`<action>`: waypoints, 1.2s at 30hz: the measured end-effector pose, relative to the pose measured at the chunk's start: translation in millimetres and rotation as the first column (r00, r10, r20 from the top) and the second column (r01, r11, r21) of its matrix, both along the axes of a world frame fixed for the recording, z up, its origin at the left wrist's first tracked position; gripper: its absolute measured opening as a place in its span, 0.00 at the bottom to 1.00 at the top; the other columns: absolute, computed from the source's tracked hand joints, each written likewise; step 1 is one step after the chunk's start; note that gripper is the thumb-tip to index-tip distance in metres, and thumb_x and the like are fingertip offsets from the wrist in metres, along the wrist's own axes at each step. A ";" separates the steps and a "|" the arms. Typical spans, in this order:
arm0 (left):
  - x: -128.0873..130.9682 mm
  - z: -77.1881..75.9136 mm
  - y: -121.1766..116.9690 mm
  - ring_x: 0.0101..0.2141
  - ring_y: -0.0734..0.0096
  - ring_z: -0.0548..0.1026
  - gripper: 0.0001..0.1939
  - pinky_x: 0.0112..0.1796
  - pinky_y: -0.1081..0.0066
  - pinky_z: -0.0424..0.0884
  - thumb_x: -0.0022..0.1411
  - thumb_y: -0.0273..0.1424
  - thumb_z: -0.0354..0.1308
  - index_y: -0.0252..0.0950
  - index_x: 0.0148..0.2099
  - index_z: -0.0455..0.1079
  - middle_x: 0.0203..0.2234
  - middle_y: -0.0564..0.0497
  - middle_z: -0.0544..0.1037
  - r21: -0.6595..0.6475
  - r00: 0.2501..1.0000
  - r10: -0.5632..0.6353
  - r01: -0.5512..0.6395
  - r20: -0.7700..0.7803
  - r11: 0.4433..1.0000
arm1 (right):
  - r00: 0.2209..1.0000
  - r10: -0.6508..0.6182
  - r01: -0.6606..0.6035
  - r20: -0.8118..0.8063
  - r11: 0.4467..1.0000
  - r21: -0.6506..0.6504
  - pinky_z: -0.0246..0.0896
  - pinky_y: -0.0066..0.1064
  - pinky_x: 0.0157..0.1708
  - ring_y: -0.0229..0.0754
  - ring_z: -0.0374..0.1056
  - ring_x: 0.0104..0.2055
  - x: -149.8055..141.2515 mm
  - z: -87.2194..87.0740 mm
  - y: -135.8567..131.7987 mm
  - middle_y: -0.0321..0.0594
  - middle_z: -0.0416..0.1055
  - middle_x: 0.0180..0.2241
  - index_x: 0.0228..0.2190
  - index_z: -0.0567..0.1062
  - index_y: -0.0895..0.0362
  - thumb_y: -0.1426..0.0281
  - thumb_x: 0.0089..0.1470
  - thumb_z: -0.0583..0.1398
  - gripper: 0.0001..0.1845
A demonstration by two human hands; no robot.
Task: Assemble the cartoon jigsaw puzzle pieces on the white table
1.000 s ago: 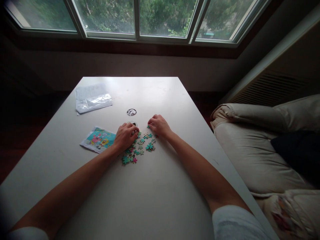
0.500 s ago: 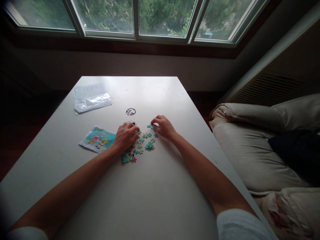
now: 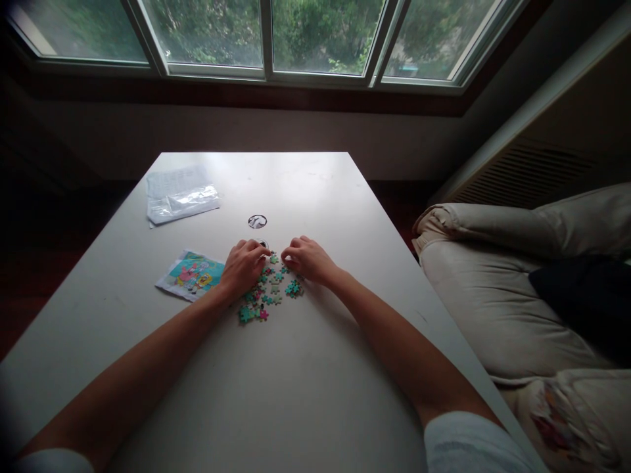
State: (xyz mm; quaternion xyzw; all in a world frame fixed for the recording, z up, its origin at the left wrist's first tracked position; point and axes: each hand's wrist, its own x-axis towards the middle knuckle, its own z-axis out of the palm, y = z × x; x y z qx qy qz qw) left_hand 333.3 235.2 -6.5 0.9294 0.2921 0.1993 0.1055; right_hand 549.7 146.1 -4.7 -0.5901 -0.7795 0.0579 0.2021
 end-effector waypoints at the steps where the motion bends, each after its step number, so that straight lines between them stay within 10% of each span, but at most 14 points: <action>1: -0.9 2.8 3.0 0.47 0.57 0.69 0.13 0.48 0.58 0.66 0.66 0.25 0.54 0.42 0.47 0.76 0.43 0.47 0.76 -0.005 1.000 0.002 -0.002 0.008 1.000 | 1.000 -0.004 0.004 0.003 1.000 0.001 0.59 0.36 0.44 0.45 0.63 0.42 0.1 -0.3 -0.2 0.43 0.72 0.38 0.42 0.80 0.50 0.69 0.62 0.62 0.08; 9: -33.1 26.5 9.1 0.46 0.60 0.72 0.13 0.48 0.59 0.70 0.69 0.28 0.53 0.41 0.51 0.75 0.45 0.48 0.77 -0.064 0.983 -0.181 0.179 -0.035 0.982 | 1.000 0.029 -0.029 0.007 1.000 0.002 0.57 0.35 0.44 0.45 0.62 0.42 2.4 -1.1 -2.2 0.43 0.72 0.38 0.41 0.80 0.52 0.68 0.62 0.62 0.07; 20: -58.6 6.5 -30.1 0.63 0.54 0.61 0.24 0.63 0.52 0.61 0.70 0.38 0.55 0.40 0.65 0.64 0.62 0.43 0.66 0.015 0.958 -0.258 0.262 -0.126 0.965 | 0.989 -0.146 0.141 0.034 0.983 0.120 0.57 0.36 0.44 0.45 0.62 0.39 -6.1 -5.3 0.5 0.42 0.73 0.34 0.36 0.76 0.56 0.74 0.62 0.59 0.05; 36: -58.8 -3.8 -35.0 0.67 0.52 0.56 0.29 0.66 0.46 0.52 0.72 0.44 0.49 0.42 0.71 0.56 0.67 0.47 0.62 -0.013 0.946 -0.278 0.280 -0.170 0.960 | 0.999 0.039 -0.038 -0.010 0.997 0.064 0.58 0.35 0.45 0.45 0.63 0.41 -30.5 -8.4 -21.3 0.42 0.72 0.38 0.49 0.77 0.50 0.66 0.63 0.61 0.12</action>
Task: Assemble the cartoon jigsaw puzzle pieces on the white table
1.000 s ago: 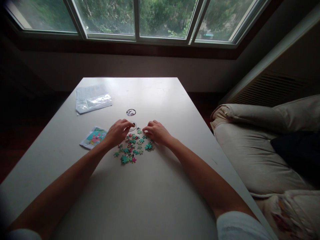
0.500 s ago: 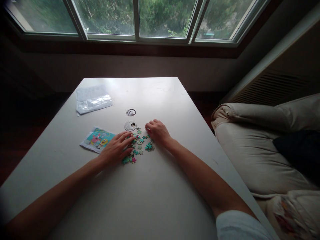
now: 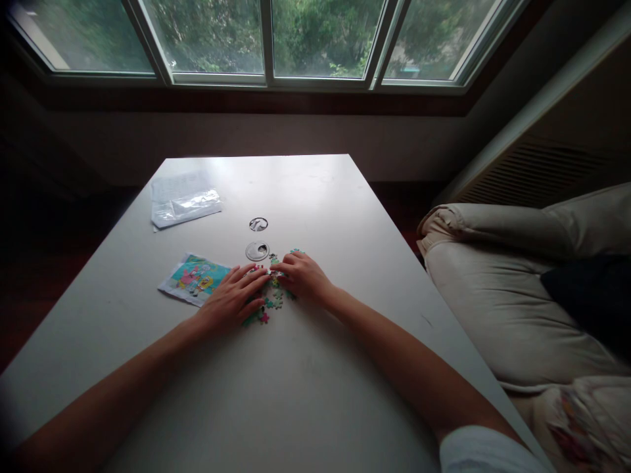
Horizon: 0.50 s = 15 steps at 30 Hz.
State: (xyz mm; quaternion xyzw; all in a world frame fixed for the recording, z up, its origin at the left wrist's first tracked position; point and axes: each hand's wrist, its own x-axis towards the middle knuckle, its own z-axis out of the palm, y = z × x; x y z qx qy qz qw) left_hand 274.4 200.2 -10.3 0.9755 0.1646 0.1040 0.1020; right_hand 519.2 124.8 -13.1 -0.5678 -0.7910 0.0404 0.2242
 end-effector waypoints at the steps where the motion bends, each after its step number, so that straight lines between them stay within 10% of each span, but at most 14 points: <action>1: -0.4 -0.1 0.2 0.67 0.52 0.56 0.28 0.66 0.47 0.52 0.72 0.44 0.49 0.42 0.71 0.57 0.67 0.47 0.63 -0.001 1.000 0.000 0.000 0.002 1.000 | 1.000 -0.010 0.010 -0.001 1.000 -0.006 0.58 0.35 0.45 0.45 0.63 0.42 -1.3 0.3 1.9 0.42 0.72 0.38 0.49 0.77 0.50 0.66 0.63 0.61 0.13; 15: -3.2 5.5 1.2 0.62 0.55 0.63 0.21 0.64 0.49 0.58 0.71 0.39 0.52 0.39 0.62 0.67 0.59 0.45 0.72 0.035 0.997 0.036 -0.039 0.071 0.999 | 0.997 -0.079 0.079 0.021 0.997 0.007 0.56 0.35 0.45 0.44 0.62 0.41 -2.8 -1.5 6.2 0.41 0.73 0.37 0.38 0.78 0.54 0.68 0.62 0.61 0.05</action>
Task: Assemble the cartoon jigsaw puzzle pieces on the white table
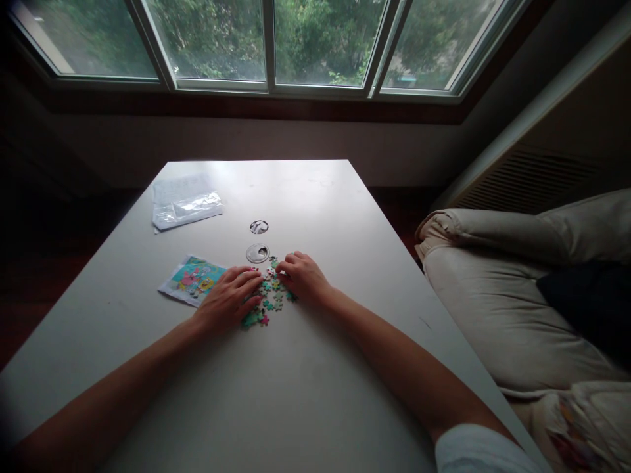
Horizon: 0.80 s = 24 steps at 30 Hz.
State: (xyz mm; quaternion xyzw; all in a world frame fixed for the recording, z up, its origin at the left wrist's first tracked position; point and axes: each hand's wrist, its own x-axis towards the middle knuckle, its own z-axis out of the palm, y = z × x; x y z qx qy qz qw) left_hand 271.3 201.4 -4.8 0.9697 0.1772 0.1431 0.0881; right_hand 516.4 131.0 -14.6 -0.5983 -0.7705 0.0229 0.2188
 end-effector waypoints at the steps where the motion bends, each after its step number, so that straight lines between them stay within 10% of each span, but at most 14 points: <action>1: -0.2 0.3 0.1 0.61 0.55 0.64 0.20 0.63 0.50 0.59 0.71 0.39 0.53 0.39 0.62 0.68 0.58 0.45 0.73 -0.001 1.000 0.013 -0.013 0.011 1.000 | 1.000 -0.004 0.004 -0.001 1.000 0.010 0.56 0.35 0.45 0.44 0.62 0.41 -0.8 -1.4 -0.5 0.42 0.72 0.37 0.38 0.78 0.54 0.68 0.63 0.61 0.05; 24: -1.8 1.6 -1.7 0.61 0.56 0.65 0.16 0.63 0.52 0.62 0.71 0.34 0.53 0.39 0.58 0.71 0.55 0.49 0.76 0.006 0.998 -0.029 0.029 0.047 1.000 | 0.998 -0.029 0.029 0.062 1.000 0.009 0.56 0.36 0.48 0.46 0.62 0.45 -20.0 0.7 -3.7 0.43 0.71 0.39 0.47 0.78 0.51 0.68 0.65 0.58 0.12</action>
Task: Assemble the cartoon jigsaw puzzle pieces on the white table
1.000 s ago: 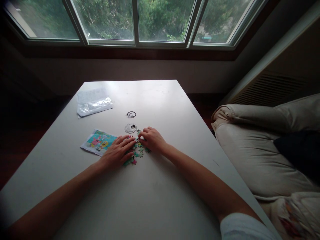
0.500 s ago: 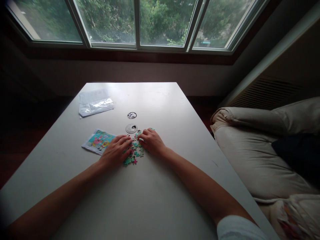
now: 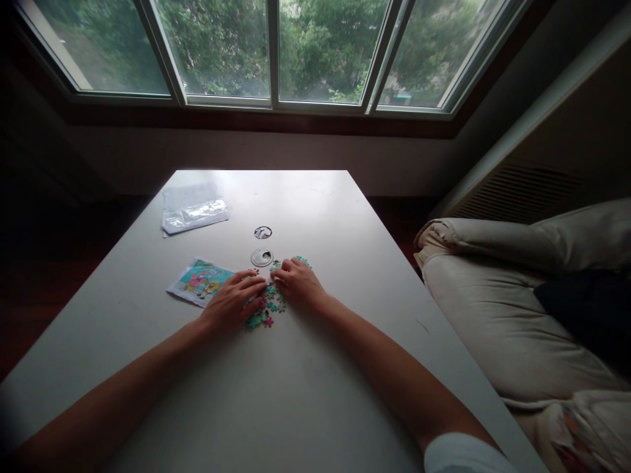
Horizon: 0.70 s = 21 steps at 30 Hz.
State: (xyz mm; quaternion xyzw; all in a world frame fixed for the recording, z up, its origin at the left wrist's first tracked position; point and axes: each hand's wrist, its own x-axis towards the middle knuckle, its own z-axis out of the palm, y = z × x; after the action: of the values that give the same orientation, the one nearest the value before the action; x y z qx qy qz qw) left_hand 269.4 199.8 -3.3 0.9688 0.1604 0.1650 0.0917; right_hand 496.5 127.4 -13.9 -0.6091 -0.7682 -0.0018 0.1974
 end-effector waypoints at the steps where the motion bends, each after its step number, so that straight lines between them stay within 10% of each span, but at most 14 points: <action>1: -0.1 0.3 0.2 0.61 0.56 0.65 0.16 0.63 0.53 0.62 0.71 0.34 0.53 0.39 0.57 0.71 0.55 0.50 0.76 -0.004 1.000 -0.003 0.003 0.000 1.000 | 1.000 -0.017 0.017 0.003 1.000 0.000 0.57 0.37 0.48 0.46 0.62 0.45 0.4 0.2 -0.1 0.44 0.71 0.39 0.47 0.78 0.52 0.67 0.65 0.58 0.12; 21: -0.4 0.6 6.9 0.61 0.58 0.66 0.17 0.62 0.52 0.64 0.70 0.31 0.53 0.40 0.59 0.72 0.57 0.50 0.75 -0.030 1.000 -0.006 0.006 0.026 1.000 | 0.987 0.149 -0.154 -0.060 0.983 -0.101 0.56 0.33 0.43 0.43 0.63 0.42 6.3 12.8 32.2 0.40 0.72 0.39 0.44 0.80 0.48 0.69 0.58 0.65 0.11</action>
State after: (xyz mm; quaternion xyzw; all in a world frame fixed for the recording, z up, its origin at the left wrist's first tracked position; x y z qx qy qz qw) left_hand 269.1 206.7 -2.6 0.9656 0.1587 0.1750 0.1088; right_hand 502.8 159.6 -1.1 -0.5582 -0.8059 0.0697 0.1846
